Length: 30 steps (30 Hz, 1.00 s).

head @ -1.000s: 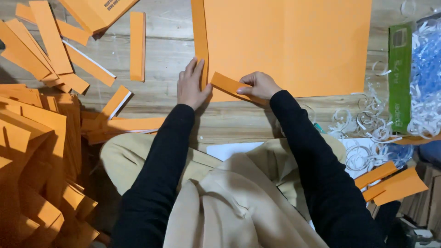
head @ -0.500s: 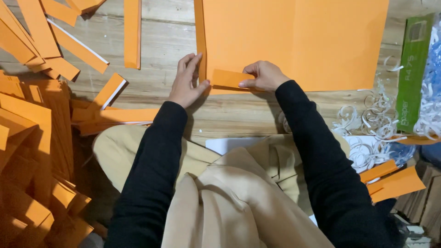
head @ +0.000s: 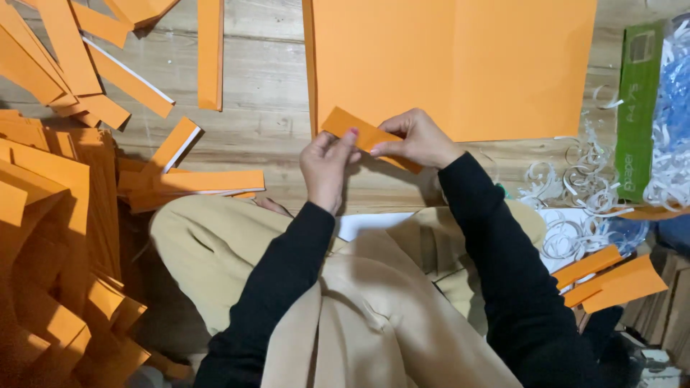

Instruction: The person sits on the floor and assembles orange folders by hand. They pick up small orange strips, peel off the backing, and stick them onto the spine of the folders. The person handles the folders and strips repeatedly, stacking the completed items.

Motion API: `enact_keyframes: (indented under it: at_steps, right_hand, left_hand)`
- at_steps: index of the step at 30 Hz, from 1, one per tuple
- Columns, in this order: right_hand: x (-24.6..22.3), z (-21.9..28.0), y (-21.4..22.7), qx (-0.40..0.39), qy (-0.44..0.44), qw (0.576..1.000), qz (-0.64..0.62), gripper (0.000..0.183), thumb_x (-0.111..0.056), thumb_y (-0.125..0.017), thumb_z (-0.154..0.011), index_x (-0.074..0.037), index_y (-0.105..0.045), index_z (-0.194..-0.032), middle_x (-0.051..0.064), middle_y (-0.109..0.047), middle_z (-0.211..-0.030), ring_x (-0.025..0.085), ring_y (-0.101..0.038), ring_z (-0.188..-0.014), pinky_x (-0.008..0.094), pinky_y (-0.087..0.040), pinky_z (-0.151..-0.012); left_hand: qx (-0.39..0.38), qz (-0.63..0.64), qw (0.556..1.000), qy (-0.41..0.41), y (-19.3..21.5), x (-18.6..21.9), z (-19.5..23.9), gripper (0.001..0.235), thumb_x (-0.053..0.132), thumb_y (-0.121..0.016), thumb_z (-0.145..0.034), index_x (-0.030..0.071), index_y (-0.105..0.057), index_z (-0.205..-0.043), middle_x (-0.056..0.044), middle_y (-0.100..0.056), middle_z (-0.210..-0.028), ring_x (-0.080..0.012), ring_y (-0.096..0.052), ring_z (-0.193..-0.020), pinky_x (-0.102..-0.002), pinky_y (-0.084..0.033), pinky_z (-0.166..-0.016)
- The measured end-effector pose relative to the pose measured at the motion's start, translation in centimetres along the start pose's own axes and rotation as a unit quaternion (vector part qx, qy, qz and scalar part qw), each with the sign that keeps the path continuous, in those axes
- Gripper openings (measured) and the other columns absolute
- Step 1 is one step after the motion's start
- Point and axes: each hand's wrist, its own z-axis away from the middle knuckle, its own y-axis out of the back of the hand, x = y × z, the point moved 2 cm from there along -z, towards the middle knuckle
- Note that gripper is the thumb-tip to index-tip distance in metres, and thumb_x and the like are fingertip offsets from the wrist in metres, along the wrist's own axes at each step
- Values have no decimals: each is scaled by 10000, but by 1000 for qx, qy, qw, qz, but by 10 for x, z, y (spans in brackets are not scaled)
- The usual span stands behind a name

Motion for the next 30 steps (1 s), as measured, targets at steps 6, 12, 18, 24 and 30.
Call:
enact_keyframes:
  at_steps: [6,12,18,24,30]
  right_hand:
    - [9,22,4,76,-39,966,243,144,-317,-756,-692,-193,-686,-711,-49,-658,-821,194,-615,-748,292,-444,-667]
    - [-22,43,5,114,-34,913,390,384,-440,-685,-748,-163,-553,-980,62,-536,-1045,295,-508,-968,454,-313,-851]
    - [-14,27,-29,108,40,992,-60,222,-118,-712,-756,-57,-638,-956,60,-651,-795,106,-589,-716,241,-454,-709]
    - [15,18,5,145,-105,932,317,166,-430,-700,-738,-282,-684,-812,-17,-651,-692,291,-627,-772,360,-465,-705]
    - [29,-26,10,50,-141,926,347,204,-464,-690,-710,-283,-680,-804,-38,-654,-679,283,-625,-812,366,-467,-727]
  left_hand:
    - [65,-48,990,-117,10,27,16,255,241,-637,-834,47,-615,-671,-79,-587,-762,-117,-625,-621,-219,-558,-548]
    - [42,-43,984,-171,28,5,6,278,225,-596,-874,38,-615,-669,-55,-560,-672,-123,-627,-595,-225,-565,-590]
    - [-18,-92,986,-141,5,16,22,277,177,-664,-836,132,-465,-1024,-4,-542,-669,-78,-595,-625,-161,-503,-545]
    - [55,-332,919,-204,59,53,-12,452,98,-671,-830,172,-419,-1199,-52,-581,-887,-158,-583,-791,-268,-458,-700]
    - [-89,-458,856,-222,72,27,-70,182,82,-687,-761,210,-626,-875,15,-591,-811,-203,-614,-831,-329,-469,-766]
